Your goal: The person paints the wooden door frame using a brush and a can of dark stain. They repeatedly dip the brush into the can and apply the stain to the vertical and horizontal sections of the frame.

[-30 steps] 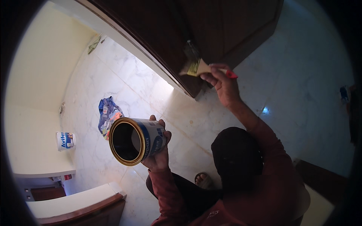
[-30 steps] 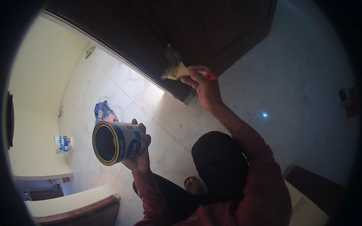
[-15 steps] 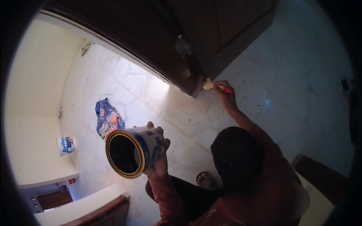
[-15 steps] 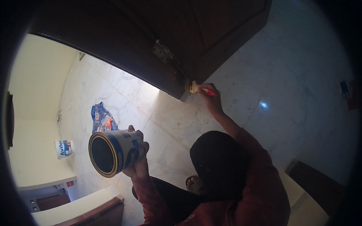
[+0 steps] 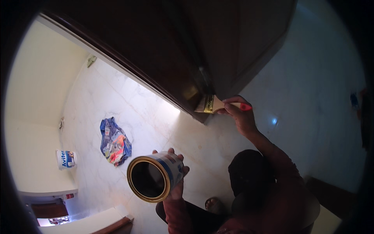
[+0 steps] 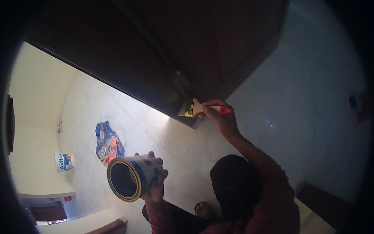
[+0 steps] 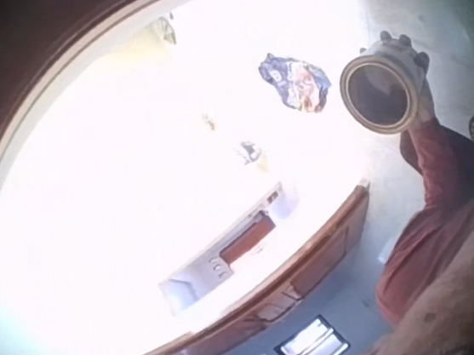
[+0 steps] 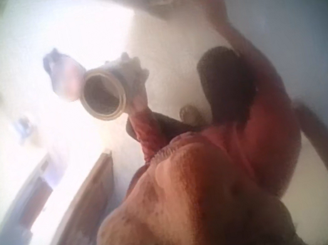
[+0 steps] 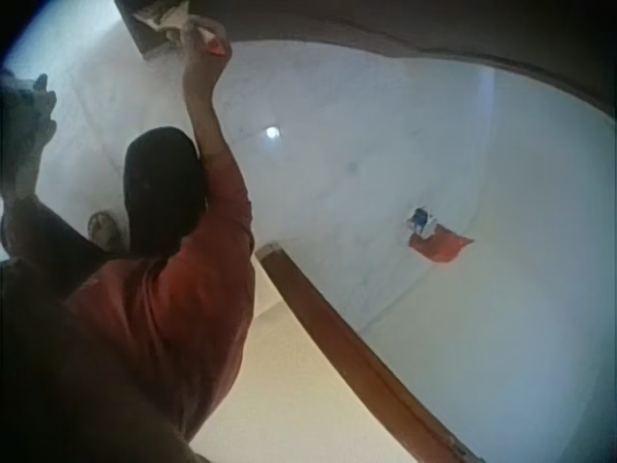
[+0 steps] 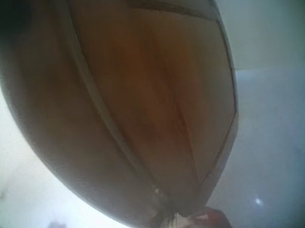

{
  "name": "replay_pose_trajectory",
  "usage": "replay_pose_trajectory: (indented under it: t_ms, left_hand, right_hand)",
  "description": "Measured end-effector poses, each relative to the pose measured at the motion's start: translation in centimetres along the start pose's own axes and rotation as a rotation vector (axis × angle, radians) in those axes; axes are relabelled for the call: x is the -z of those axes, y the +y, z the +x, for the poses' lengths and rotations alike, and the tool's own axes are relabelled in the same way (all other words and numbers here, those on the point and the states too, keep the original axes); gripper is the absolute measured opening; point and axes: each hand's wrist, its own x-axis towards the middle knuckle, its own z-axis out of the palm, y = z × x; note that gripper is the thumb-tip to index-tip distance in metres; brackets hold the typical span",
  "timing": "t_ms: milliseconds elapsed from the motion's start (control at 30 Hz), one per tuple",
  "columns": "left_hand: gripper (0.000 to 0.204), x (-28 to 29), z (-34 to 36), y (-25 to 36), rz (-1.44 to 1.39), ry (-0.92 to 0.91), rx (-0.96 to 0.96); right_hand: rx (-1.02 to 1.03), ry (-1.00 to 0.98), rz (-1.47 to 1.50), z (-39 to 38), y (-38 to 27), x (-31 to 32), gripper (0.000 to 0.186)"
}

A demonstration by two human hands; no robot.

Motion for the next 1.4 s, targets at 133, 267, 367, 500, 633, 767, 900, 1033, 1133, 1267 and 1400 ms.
replay_pose_trajectory:
  t_ms: [133,267,367,500,633,767,900,1033,1133,1267,1400]
  left_hand:
    - [0.062,-1.6,0.1,0.7,0.043,0.052,-0.006]
    - [0.060,-6.9,0.5,1.2,0.045,0.118,0.003]
    - [0.061,-11.9,0.4,2.0,0.076,0.145,-0.025]
    - [0.064,-19.4,-0.5,3.7,-0.039,0.107,0.029]
    - [0.065,-26.7,-1.8,5.2,-0.144,0.131,0.106]
    - [0.065,-34.3,-4.9,7.6,-0.172,0.183,0.143]
    - [0.067,-40.6,-7.3,10.1,-0.222,0.206,0.316]
    - [0.072,-46.2,-8.7,12.5,-0.248,0.243,0.520]
    - [0.075,-50.7,-9.5,11.6,0.080,0.335,0.308]
    - [0.070,-59.7,-10.1,7.6,-0.003,0.267,-0.002]
    - [0.066,-68.7,-8.3,4.8,0.131,0.405,-0.084]
  right_hand:
    - [0.132,-0.075,0.041,0.6,-9.1,-5.4,0.022]
    - [0.177,-0.037,0.052,-0.6,-17.3,-11.4,0.020]
    - [0.203,-0.039,0.118,-0.7,-23.0,-15.3,0.019]
    - [0.280,-0.080,0.251,-0.9,-30.5,-20.5,0.019]
    - [0.358,-0.057,0.262,-0.8,-38.9,-24.7,0.020]
    - [0.403,-0.072,0.284,-0.9,-48.7,-30.1,0.019]
    - [0.447,-0.136,0.312,-1.1,-58.7,-35.0,0.018]
    - [0.545,-0.209,0.348,-0.5,-69.1,-40.4,0.018]
    - [0.652,-0.235,0.321,0.6,-77.1,-44.8,0.018]
    - [0.742,-0.344,0.318,1.9,-85.5,-49.7,0.021]
    - [0.835,-0.459,0.325,2.9,-94.1,-53.2,0.024]
